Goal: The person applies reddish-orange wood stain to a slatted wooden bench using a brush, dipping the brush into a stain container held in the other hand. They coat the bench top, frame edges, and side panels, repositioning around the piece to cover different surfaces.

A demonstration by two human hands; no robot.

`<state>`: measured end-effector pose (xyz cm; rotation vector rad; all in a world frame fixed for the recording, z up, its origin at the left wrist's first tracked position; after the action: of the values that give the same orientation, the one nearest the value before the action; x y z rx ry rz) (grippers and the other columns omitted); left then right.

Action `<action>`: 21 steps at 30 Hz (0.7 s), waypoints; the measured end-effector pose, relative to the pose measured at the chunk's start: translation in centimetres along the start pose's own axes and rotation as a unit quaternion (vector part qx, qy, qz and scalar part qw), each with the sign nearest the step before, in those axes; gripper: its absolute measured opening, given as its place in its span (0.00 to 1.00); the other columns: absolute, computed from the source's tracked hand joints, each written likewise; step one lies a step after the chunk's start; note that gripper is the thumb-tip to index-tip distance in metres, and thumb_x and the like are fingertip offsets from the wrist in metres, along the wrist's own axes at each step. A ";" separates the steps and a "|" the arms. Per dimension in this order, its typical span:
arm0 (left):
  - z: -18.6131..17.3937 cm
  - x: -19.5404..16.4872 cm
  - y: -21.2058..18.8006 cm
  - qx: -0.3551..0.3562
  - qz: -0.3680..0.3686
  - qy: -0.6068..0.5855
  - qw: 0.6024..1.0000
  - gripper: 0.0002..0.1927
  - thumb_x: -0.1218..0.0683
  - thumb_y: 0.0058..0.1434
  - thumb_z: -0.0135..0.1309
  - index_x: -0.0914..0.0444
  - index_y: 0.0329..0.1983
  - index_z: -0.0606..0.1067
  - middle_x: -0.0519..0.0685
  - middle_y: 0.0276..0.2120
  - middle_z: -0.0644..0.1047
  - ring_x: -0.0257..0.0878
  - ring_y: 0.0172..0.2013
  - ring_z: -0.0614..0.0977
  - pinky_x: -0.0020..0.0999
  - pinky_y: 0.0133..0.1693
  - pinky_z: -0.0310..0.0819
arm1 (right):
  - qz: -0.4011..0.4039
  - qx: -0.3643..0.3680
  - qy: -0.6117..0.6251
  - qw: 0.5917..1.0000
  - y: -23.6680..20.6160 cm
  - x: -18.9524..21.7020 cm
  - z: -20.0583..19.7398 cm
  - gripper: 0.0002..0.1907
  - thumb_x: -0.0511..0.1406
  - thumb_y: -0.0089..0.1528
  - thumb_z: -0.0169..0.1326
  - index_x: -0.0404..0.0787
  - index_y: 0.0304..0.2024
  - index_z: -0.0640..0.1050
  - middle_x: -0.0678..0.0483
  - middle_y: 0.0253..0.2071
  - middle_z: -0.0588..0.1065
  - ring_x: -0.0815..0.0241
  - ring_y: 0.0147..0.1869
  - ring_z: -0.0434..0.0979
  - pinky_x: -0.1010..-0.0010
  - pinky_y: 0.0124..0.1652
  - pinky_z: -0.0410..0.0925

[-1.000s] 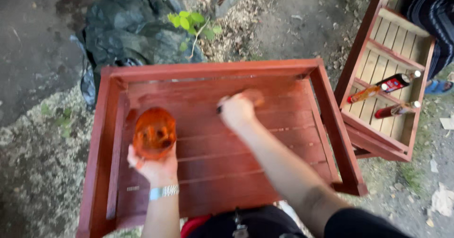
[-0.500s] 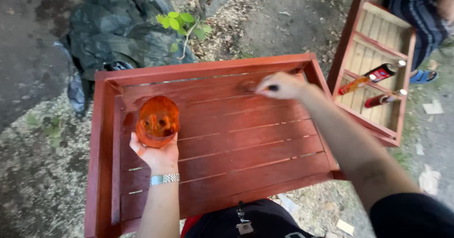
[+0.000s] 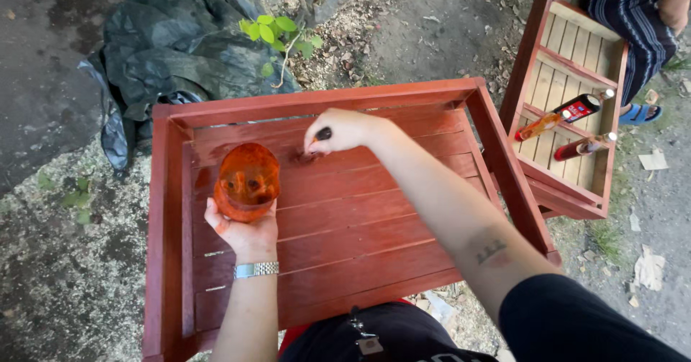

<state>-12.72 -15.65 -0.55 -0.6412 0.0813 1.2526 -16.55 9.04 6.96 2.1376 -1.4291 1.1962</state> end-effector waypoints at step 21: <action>0.0 -2.4 -0.5 0.002 0.008 0.003 1.000 0.40 0.30 0.51 0.50 0.47 0.68 0.67 0.44 0.70 0.67 0.50 0.69 0.68 0.61 0.62 0.65 | 0.007 -0.022 -0.307 0.951 0.0 1.3 -0.4 0.06 0.39 0.56 0.57 0.46 0.27 0.81 0.47 0.26 0.79 0.45 0.28 0.76 0.52 0.29 0.67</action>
<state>-13.13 -17.79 0.62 -0.6417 0.0952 1.2660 -16.50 8.49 8.20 2.5982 -1.6760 0.4936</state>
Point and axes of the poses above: each hand's wrist, its own y-axis towards the middle knuckle, its own z-axis out of the palm, x = y × z, the point moved 9 cm from there along y, towards the middle knuckle
